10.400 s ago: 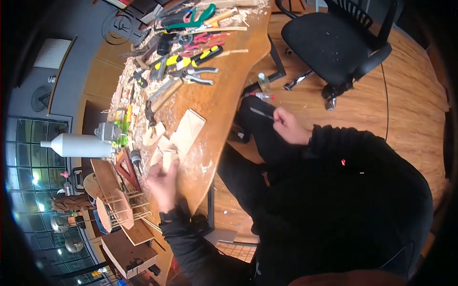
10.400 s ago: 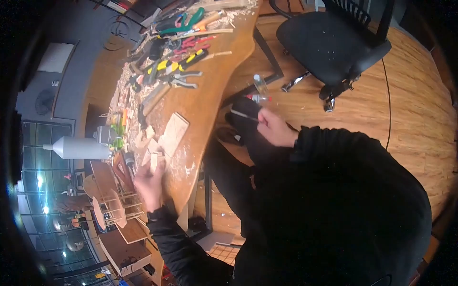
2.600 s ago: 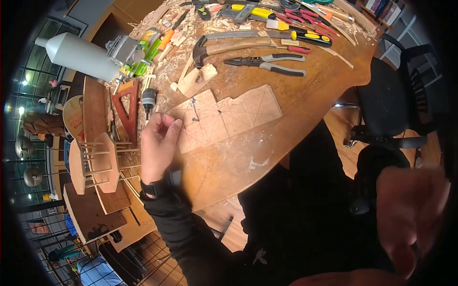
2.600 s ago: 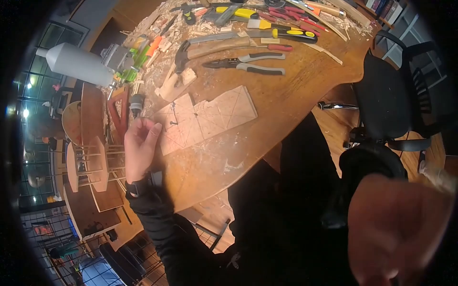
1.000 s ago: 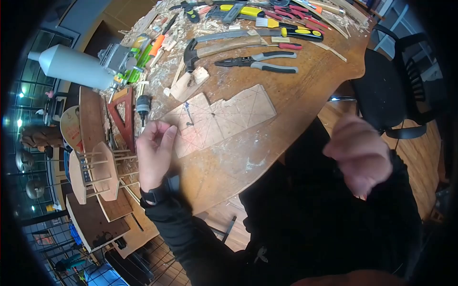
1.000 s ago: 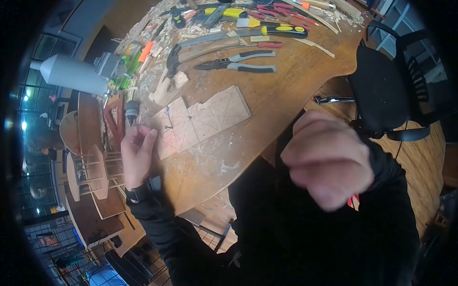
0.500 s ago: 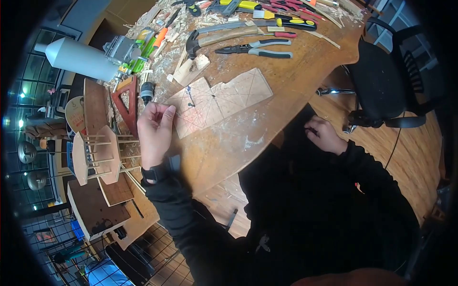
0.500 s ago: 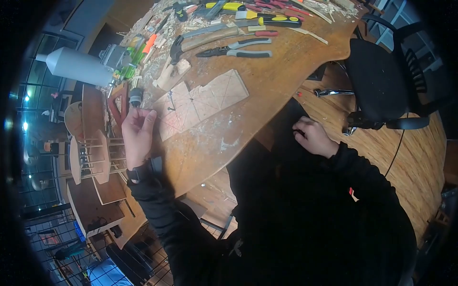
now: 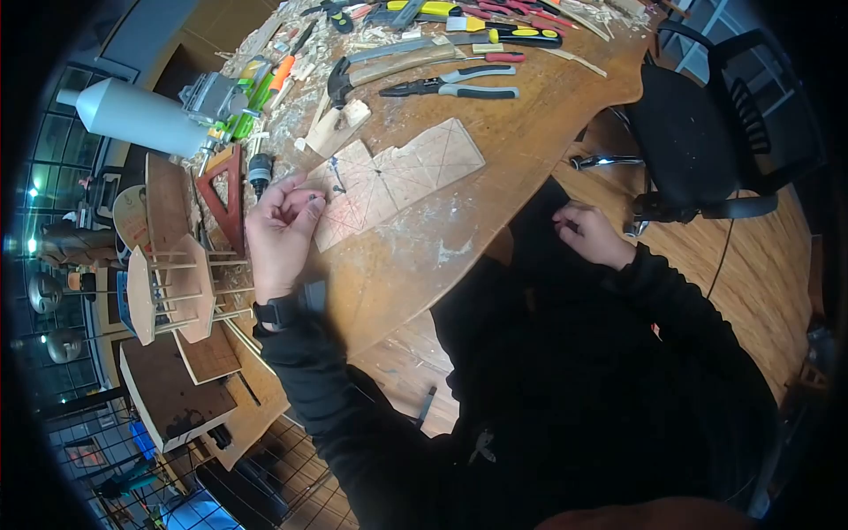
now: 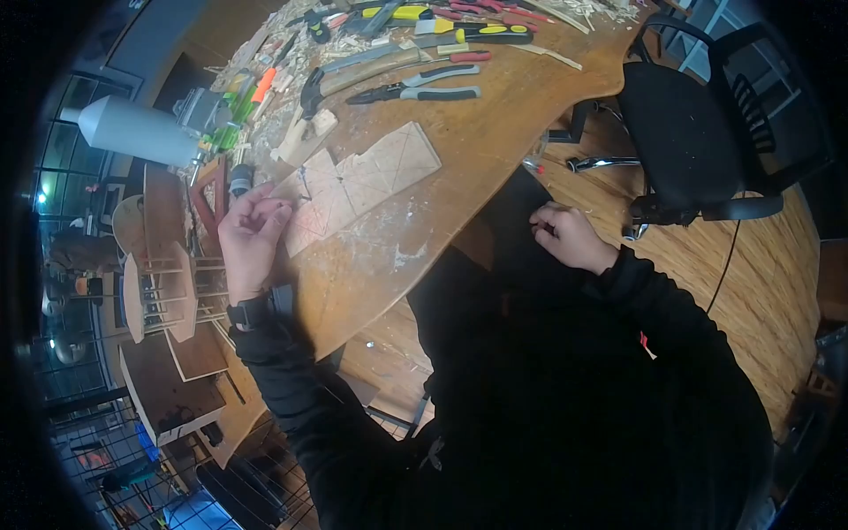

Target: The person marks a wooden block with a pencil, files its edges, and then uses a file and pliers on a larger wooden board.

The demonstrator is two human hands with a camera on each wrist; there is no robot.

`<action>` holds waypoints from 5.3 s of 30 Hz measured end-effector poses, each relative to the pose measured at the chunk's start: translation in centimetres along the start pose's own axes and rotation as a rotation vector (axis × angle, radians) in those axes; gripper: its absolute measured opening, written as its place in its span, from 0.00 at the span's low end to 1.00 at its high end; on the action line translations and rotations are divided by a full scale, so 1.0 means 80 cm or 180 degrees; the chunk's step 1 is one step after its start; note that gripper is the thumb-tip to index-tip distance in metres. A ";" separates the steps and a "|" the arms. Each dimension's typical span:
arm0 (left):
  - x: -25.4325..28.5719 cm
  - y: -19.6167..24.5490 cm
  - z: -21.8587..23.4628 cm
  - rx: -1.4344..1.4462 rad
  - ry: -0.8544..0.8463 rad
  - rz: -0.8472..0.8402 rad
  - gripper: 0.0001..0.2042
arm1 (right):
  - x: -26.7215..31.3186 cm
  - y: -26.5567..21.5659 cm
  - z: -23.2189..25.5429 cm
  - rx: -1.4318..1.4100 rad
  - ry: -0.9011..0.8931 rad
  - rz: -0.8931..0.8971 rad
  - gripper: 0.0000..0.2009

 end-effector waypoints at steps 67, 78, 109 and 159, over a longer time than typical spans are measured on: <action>0.003 0.004 0.003 -0.0290 0.0191 0.0068 0.15 | -0.036 0.057 -0.077 0.0270 -0.1115 -0.0428 0.12; 0.008 0.003 0.005 -0.0731 0.0288 0.0056 0.05 | -0.039 0.068 -0.080 0.0214 -0.1170 -0.0564 0.12; 0.013 0.005 0.004 -0.0692 0.0371 -0.0192 0.03 | -0.121 -0.192 0.156 0.1008 0.0408 0.1824 0.05; 0.007 0.001 0.004 -0.0444 0.0467 -0.0271 0.05 | -0.197 -0.149 0.089 -0.4459 -0.1799 0.0332 0.30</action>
Point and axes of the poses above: each hand's wrist, its own x-axis away from the middle knuckle, its own z-axis out of the back of the hand, y = z × x, the point moved 7 cm from there along -x, towards the middle knuckle, and after that the axes turned 8 degrees about -y, right-handed, at the moved point
